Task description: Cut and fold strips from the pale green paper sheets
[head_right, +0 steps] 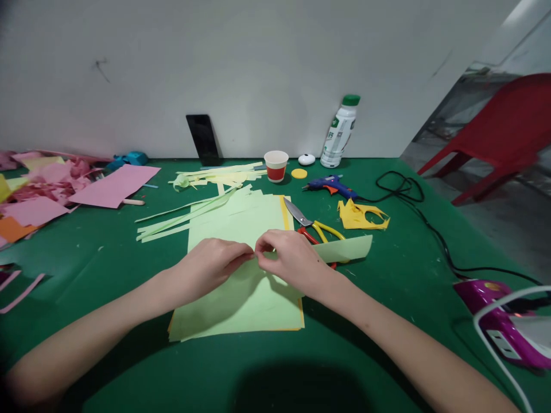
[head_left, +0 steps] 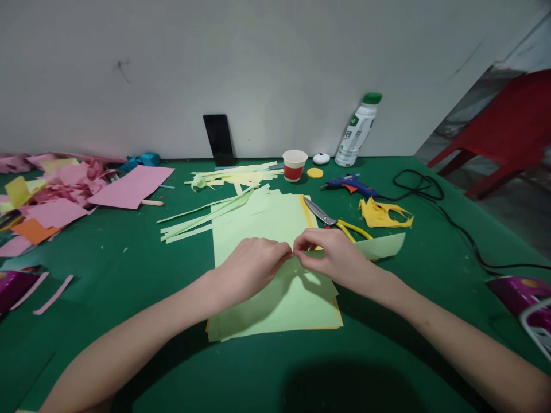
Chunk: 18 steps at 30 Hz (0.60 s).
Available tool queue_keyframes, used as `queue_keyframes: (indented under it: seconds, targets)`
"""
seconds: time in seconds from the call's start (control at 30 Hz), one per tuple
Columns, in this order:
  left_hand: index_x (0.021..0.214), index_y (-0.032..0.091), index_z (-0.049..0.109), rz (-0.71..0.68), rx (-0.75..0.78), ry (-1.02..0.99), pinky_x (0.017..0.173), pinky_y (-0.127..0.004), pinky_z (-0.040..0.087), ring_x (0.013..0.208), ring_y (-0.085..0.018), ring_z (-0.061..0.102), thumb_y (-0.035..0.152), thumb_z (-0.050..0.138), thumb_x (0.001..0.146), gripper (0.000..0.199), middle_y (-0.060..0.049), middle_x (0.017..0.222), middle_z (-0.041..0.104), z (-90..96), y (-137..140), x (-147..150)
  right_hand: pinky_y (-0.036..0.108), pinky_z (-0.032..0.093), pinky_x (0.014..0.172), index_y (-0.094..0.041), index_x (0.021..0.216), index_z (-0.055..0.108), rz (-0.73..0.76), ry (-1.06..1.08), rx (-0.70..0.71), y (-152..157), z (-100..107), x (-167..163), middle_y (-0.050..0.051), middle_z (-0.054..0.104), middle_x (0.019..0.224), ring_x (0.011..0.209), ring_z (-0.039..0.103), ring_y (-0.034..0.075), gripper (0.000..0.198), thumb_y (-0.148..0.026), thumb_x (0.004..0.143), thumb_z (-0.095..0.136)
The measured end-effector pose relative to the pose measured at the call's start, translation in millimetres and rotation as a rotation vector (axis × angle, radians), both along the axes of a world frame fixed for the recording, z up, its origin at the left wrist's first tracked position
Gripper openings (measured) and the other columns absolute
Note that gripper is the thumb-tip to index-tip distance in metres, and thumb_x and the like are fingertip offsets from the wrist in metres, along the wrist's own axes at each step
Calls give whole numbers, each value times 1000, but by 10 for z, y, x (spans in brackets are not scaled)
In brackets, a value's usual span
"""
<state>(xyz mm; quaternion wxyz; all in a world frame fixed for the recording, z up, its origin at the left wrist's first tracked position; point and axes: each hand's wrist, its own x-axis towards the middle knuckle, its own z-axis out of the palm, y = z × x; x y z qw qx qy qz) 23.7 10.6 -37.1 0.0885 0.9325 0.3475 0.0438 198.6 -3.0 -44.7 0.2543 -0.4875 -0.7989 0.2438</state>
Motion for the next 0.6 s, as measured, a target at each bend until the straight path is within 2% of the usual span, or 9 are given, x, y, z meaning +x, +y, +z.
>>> queue_keyframes:
  seconds: [0.17,0.4,0.6]
  targets:
    - [77,16,59,40,50,-8,45,-22,26,50,-12,53,16,38,85,23,-2,62,63,41,-4,-28,28,42,64,-17,68,53,-2,-19,0,6,44,43,2,60,71,68,53,14,9,-13,73,47]
    - [76,16,62,56,28,-83,46,-21,29,49,-10,51,22,36,86,28,-1,58,60,264,42,-148,27,44,63,-17,68,52,-72,-63,20,91,139,184,4,62,73,67,55,15,8,-14,73,47]
    - [77,19,64,119,24,-52,48,-21,32,53,-12,54,25,38,86,29,-1,61,62,428,65,-304,28,44,60,-17,68,53,-127,-117,38,208,140,345,5,62,74,66,56,16,10,-18,75,46]
